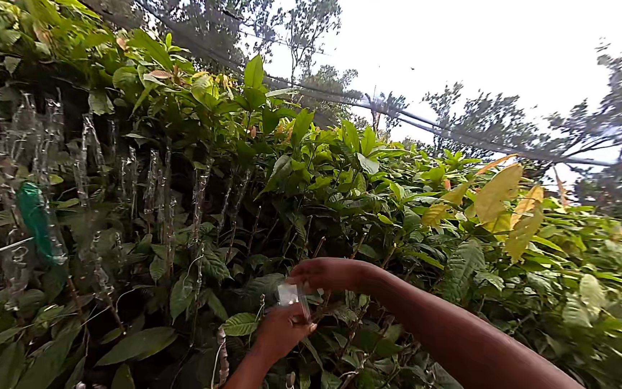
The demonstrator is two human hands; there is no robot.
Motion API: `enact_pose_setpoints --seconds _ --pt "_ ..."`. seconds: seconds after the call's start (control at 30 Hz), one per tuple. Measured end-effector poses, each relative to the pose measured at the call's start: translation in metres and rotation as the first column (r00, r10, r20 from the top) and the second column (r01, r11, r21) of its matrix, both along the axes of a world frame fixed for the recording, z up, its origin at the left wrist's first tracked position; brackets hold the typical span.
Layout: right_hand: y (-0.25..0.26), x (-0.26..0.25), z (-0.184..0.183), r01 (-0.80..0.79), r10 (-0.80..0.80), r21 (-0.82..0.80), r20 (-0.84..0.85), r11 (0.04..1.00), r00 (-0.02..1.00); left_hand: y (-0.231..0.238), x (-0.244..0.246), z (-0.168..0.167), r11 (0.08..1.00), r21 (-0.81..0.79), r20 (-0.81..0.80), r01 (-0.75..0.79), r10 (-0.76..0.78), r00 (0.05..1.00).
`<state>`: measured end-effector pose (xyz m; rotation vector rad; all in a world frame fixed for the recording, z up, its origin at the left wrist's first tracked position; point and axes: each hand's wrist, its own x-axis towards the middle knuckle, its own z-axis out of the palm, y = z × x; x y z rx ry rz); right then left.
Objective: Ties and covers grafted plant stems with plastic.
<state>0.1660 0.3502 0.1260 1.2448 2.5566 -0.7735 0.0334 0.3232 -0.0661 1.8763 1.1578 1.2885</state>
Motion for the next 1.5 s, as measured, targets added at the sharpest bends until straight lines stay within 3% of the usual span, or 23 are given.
enact_pose_setpoints --seconds 0.07,0.13,0.23,0.3,0.4,0.47,0.5,0.53,0.6,0.67,0.7,0.77,0.83,0.87,0.97,1.1,1.17,1.23,1.3,1.33,1.4,1.43,1.5 --pt "0.018 0.023 -0.014 -0.019 -0.027 0.222 0.203 0.975 0.979 0.005 -0.013 0.005 0.998 -0.031 -0.025 -0.053 0.052 0.998" --pt "0.0 0.03 -0.03 -0.033 -0.072 0.339 0.293 0.94 0.953 0.01 -0.021 0.006 0.988 -0.022 0.019 -0.154 0.155 0.988" --pt "-0.041 0.031 -0.031 -0.014 -0.115 0.368 0.326 0.93 0.938 0.011 -0.018 0.012 0.974 -0.017 -0.004 -0.225 0.225 0.974" --pt "-0.073 0.015 -0.025 -0.1 -0.037 0.35 0.365 0.931 0.93 0.008 -0.008 0.014 0.972 -0.021 0.016 -0.233 0.233 0.972" --pt "-0.087 -0.008 -0.006 -0.078 0.056 0.165 0.133 0.983 0.99 0.002 0.007 0.01 0.986 0.079 0.034 -0.146 0.144 0.989" --pt "-0.059 -0.003 0.023 0.034 -0.036 -0.024 -0.111 0.999 0.993 -0.001 0.009 0.01 0.994 0.109 -0.104 0.023 -0.012 0.995" --pt "-0.038 0.009 0.033 0.08 -0.084 -0.032 -0.138 0.996 0.987 -0.002 0.008 0.011 0.988 0.102 -0.168 0.112 -0.094 0.981" --pt "-0.019 0.024 0.038 0.11 -0.107 0.078 -0.048 0.991 0.993 -0.002 0.005 0.014 0.981 0.083 -0.217 0.173 -0.151 0.964" --pt "-0.017 0.04 0.021 0.043 -0.19 0.428 0.308 0.903 0.932 0.0 -0.008 0.019 0.986 0.054 -0.212 0.161 -0.146 0.966" --pt "-0.058 0.032 0.0 -0.053 -0.189 0.482 0.441 0.875 0.877 0.003 -0.02 0.023 0.998 0.02 -0.107 0.053 -0.051 0.993" --pt "-0.079 0.024 -0.003 -0.077 -0.128 0.443 0.416 0.893 0.9 0.002 -0.023 0.027 1.0 -0.011 -0.064 0.012 -0.013 0.998" --pt "-0.095 0.009 0.003 -0.059 0.011 0.329 0.144 0.942 0.989 -0.005 -0.015 0.033 1.0 -0.025 -0.055 -0.017 0.016 0.998" --pt "-0.067 0.007 0.023 -0.041 0.059 0.211 -0.078 0.977 0.995 -0.011 0.005 0.025 0.999 0.046 -0.087 0.015 -0.011 0.996" --pt "-0.045 0.014 0.032 -0.022 0.03 0.203 -0.039 0.979 0.999 -0.012 0.011 0.021 0.996 0.083 -0.115 0.046 -0.037 0.993" --pt "-0.026 0.034 0.017 0.017 -0.178 0.449 0.321 0.894 0.93 -0.01 0.004 0.028 0.996 0.081 -0.129 0.029 -0.019 0.991" --pt "-0.069 0.046 -0.023 0.13 -0.214 0.409 0.166 0.903 0.963 -0.006 -0.003 0.028 0.985 0.092 -0.076 -0.143 0.151 0.986" --pt "-0.107 0.033 -0.026 0.025 -0.1 0.379 0.18 0.925 0.979 -0.002 -0.001 0.03 0.977 0.048 -0.014 -0.208 0.209 0.978" --pt "-0.126 0.021 -0.027 -0.07 0.053 0.37 0.056 0.926 0.997 -0.002 0.003 0.033 0.982 0.006 0.012 -0.189 0.189 0.982" --pt "-0.111 0.016 -0.001 -0.011 0.05 0.331 -0.11 0.944 0.993 -0.01 0.011 0.038 0.994 0.016 -0.04 -0.109 0.11 0.993" --pt "-0.093 0.018 0.021 0.009 0.03 0.367 -0.1 0.93 0.995 -0.013 0.014 0.038 0.997 0.025 -0.072 -0.073 0.075 0.995" --pt "-0.063 0.032 0.047 -0.013 -0.105 0.561 0.176 0.827 0.979 -0.015 0.012 0.041 0.998 0.038 -0.105 -0.05 0.054 0.993" --pt "-0.061 0.035 0.043 -0.071 -0.158 0.635 0.296 0.769 0.942 -0.014 0.007 0.045 0.996 0.042 -0.085 -0.074 0.078 0.993" --pt "-0.081 0.028 0.023 -0.161 -0.103 0.651 0.347 0.742 0.932 -0.011 -0.001 0.05 0.991 0.037 -0.018 -0.128 0.129 0.991"
